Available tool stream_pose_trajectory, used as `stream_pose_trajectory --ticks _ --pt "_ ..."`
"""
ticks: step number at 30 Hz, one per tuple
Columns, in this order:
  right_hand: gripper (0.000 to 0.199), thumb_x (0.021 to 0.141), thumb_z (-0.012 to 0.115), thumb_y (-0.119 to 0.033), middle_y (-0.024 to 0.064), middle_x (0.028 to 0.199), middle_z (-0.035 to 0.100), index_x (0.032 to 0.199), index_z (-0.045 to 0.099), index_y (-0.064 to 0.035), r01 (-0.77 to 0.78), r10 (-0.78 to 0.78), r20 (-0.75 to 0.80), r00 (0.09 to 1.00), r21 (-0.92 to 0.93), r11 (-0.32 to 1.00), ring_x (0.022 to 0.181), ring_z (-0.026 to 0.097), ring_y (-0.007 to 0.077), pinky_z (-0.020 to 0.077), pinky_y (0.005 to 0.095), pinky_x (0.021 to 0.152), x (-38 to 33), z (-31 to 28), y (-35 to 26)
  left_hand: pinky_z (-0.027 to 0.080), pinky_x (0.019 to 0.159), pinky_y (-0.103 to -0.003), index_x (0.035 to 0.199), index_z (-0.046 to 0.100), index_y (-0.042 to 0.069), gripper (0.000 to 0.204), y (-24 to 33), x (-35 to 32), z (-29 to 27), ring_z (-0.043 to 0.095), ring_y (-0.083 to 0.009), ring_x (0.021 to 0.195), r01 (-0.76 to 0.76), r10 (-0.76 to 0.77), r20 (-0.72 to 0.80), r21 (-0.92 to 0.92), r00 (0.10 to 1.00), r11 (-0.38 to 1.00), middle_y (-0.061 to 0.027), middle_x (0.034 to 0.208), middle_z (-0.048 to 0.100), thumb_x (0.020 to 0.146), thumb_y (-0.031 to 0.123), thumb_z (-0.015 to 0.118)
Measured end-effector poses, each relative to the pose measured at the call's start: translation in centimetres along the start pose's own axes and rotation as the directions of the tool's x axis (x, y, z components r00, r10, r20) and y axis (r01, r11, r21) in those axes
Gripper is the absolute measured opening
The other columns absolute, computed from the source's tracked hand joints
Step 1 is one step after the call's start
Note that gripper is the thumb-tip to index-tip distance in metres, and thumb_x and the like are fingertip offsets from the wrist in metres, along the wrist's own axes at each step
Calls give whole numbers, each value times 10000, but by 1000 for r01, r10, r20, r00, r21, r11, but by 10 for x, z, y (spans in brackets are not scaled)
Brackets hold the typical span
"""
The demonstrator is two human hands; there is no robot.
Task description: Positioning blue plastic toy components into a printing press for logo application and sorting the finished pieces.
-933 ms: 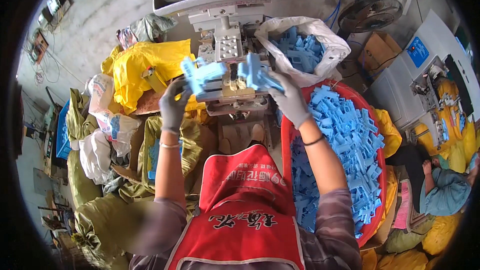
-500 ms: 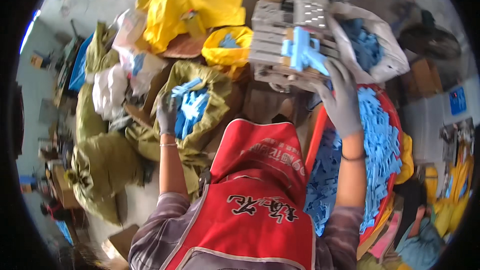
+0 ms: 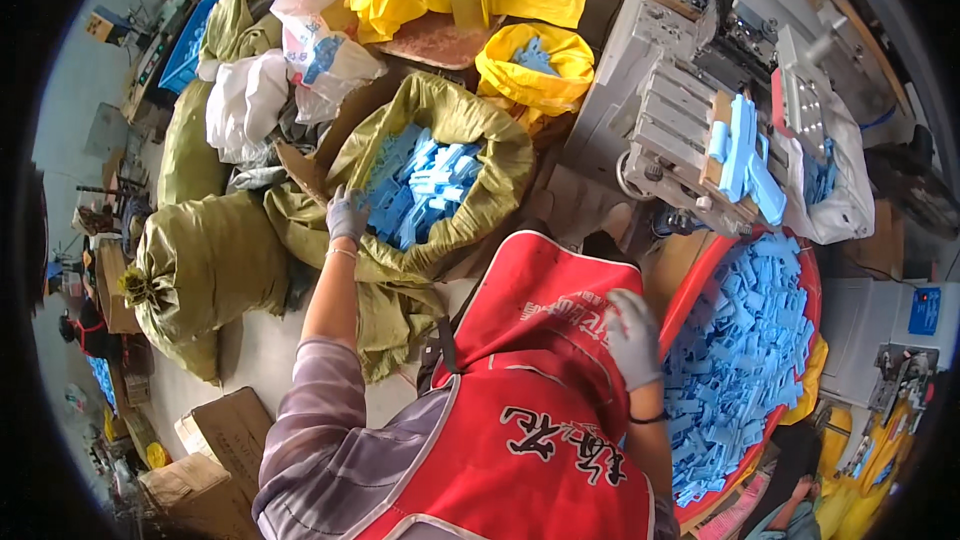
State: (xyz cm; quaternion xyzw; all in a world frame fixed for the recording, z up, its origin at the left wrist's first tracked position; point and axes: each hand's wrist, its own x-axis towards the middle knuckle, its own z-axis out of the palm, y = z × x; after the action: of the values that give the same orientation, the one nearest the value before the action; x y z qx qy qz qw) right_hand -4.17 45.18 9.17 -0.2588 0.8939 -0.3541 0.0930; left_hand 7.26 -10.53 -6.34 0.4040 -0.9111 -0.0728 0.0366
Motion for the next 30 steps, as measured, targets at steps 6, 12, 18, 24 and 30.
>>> stream_pose_trajectory --ticks 6,12,18,24,30 --pt "324 886 643 -188 164 1327 588 1175 656 -41 334 -317 278 907 -16 942 1107 618 352 496 430 964 80 109 -24 540 871 -414 1142 721 187 287 -24 35 19 683 -349 1003 110 -96 77 -211 992 971 -163 1137 699 869 259 673" --pt "498 863 685 -284 93 1451 486 1327 581 -138 642 -529 424 735 -187 743 1068 620 298 501 409 906 144 205 -72 512 711 -251 1106 753 63 243 -97 36 -4 633 -73 762 41 -179 -74 -824 981 564 -15 924 752 878 71 669" --pt "489 863 652 -241 38 1199 582 1347 584 -260 592 -306 578 757 -407 696 965 639 222 499 399 794 164 249 -73 501 690 -236 1116 752 70 240 -85 21 -20 617 -67 774 266 -325 151 -898 934 349 20 925 720 904 41 644" --pt "455 822 706 -288 65 1184 596 1265 642 -209 557 -285 600 747 -332 761 1052 600 260 474 409 876 169 253 -61 493 750 -202 1162 692 29 225 -28 12 -101 620 -66 885 -117 -197 -118 -993 973 16 -7 1048 700 971 6 575" --pt "595 849 695 -339 67 1407 488 1400 522 -195 509 -302 598 742 -209 835 1179 544 281 440 408 992 150 227 -60 526 775 -265 1239 645 23 289 -67 -4 -55 644 -148 893 159 -340 134 -986 931 45 -55 1078 692 959 54 581"
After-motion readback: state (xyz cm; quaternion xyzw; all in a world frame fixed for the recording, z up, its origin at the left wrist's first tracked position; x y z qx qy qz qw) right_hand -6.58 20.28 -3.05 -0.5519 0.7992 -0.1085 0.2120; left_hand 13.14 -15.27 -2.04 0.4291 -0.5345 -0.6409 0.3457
